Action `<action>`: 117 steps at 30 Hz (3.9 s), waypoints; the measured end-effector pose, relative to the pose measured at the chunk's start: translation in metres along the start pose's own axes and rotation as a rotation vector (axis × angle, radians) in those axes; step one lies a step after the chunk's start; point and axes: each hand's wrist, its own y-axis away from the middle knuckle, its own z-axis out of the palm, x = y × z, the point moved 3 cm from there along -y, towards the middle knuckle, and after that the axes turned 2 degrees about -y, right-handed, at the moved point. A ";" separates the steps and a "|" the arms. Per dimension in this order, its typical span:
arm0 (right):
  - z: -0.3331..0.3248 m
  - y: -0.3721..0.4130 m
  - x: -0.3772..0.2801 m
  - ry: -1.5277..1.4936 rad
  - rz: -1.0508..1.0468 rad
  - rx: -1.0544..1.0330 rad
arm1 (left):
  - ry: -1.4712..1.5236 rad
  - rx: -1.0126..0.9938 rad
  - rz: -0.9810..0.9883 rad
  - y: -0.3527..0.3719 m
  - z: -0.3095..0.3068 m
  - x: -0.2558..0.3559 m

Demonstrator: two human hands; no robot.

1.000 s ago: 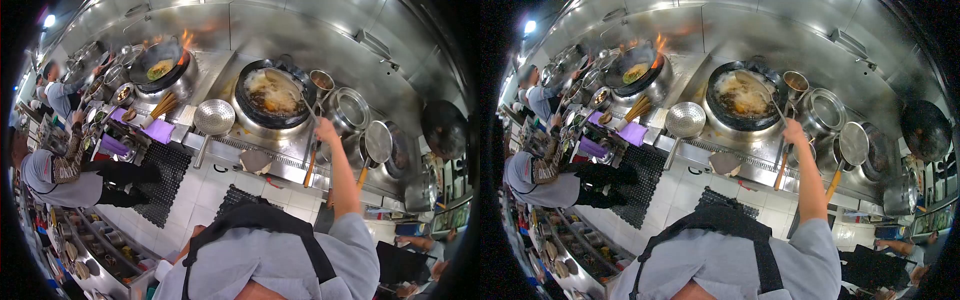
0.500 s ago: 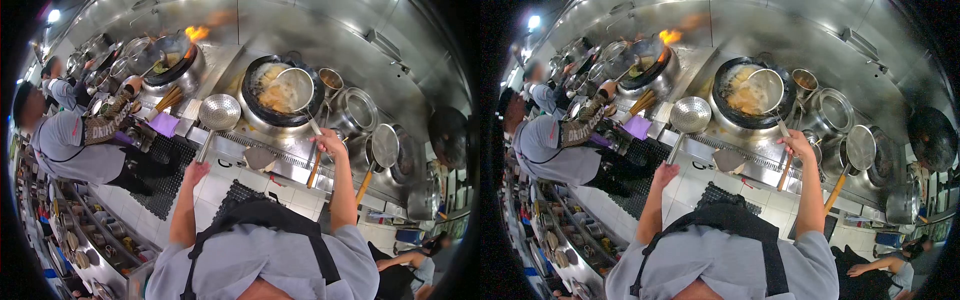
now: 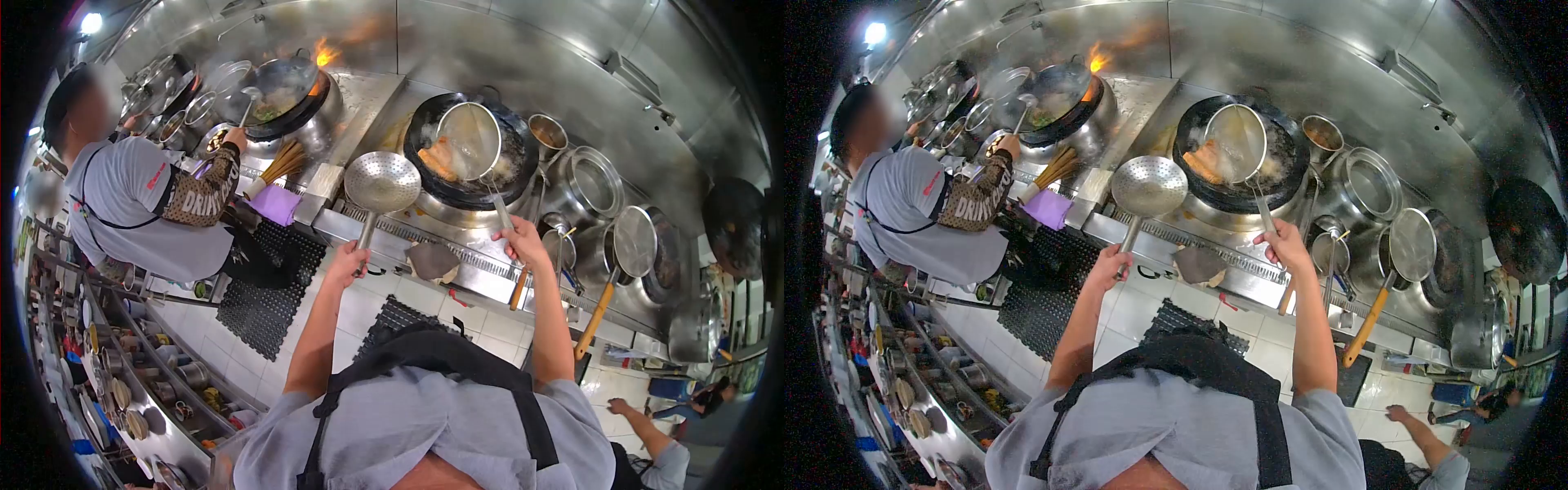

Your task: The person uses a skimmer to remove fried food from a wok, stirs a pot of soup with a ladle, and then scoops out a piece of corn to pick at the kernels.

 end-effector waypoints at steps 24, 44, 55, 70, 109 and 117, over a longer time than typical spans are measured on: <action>0.063 0.046 -0.005 -0.154 -0.101 0.153 | 0.008 -0.062 0.032 0.033 0.037 0.027; 0.032 0.044 -0.039 0.603 -0.357 0.507 | 0.070 -0.149 -0.026 0.019 0.024 0.009; -0.050 -0.021 0.035 0.949 -0.436 0.730 | 0.051 -0.105 0.044 0.089 0.019 0.001; -0.082 0.151 0.187 0.885 -0.152 1.097 | 0.118 -0.031 0.045 0.056 -0.012 0.002; 0.170 0.038 0.044 -1.039 0.676 -0.680 | 0.231 0.240 -0.073 -0.006 -0.015 -0.086; 0.235 0.104 0.008 -0.188 0.655 -0.874 | -0.605 -0.094 -0.575 0.222 -0.131 -0.356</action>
